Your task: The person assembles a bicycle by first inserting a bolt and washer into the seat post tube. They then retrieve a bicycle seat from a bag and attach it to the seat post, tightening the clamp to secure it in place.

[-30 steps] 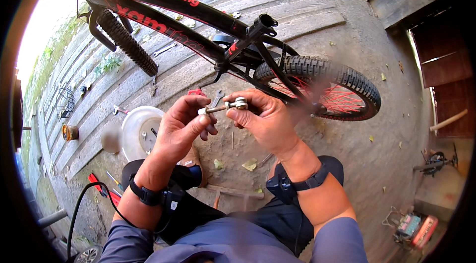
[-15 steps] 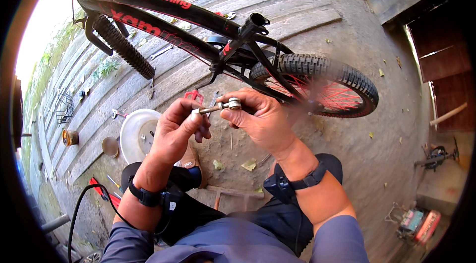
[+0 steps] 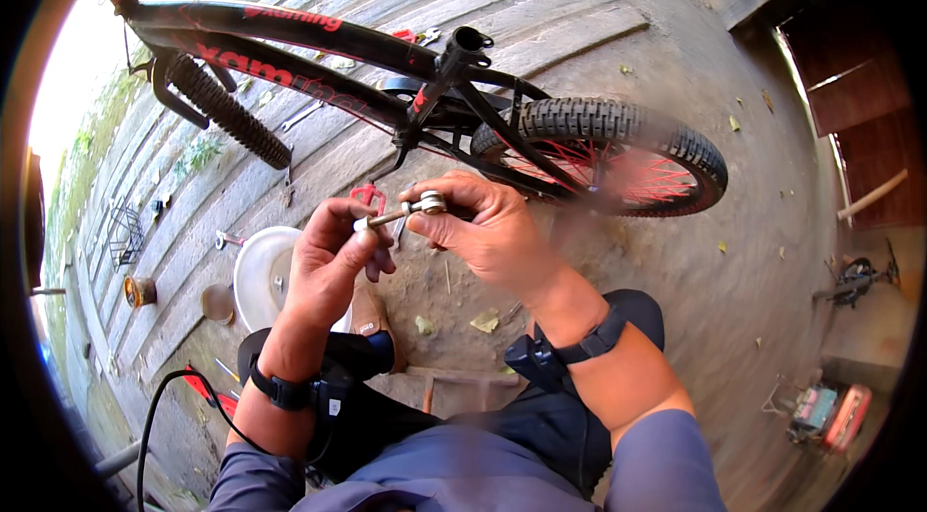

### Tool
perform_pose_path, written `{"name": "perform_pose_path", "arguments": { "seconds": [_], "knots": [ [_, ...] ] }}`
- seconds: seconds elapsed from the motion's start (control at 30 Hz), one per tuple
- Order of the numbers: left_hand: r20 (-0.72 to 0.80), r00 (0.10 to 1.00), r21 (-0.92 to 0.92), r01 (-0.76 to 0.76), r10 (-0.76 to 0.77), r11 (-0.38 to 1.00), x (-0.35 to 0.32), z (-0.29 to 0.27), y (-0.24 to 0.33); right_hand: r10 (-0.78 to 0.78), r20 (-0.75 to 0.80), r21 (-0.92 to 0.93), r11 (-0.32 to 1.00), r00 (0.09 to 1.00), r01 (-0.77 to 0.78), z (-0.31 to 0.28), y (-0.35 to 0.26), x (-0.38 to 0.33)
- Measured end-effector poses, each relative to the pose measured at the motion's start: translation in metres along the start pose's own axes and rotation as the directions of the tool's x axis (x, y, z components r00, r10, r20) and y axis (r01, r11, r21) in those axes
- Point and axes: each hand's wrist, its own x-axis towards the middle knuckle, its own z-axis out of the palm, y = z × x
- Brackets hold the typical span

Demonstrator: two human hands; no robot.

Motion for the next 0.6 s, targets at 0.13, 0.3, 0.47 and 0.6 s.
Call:
{"name": "perform_pose_path", "arguments": {
  "seconds": [0.13,0.3,0.47,0.6],
  "knots": [
    [0.01,1.0,-0.057,0.014,-0.013,0.998,0.002,-0.003,-0.005,0.016,-0.004,0.019,1.0,1.0,-0.016,0.001,-0.002,-0.001],
    [0.035,0.998,-0.015,-0.042,0.043,0.999,0.003,0.002,-0.004,-0.017,-0.012,0.006,1.0,1.0,0.017,-0.001,-0.004,-0.003],
    [-0.017,0.998,-0.03,-0.055,0.055,0.998,0.004,0.011,-0.002,-0.015,-0.036,-0.028,1.0,0.999,0.014,-0.001,-0.008,-0.006],
    [0.057,0.998,-0.045,0.027,-0.025,0.999,0.003,0.003,-0.003,-0.019,-0.03,-0.015,1.0,0.999,0.019,-0.001,-0.008,-0.007]
  ]
}}
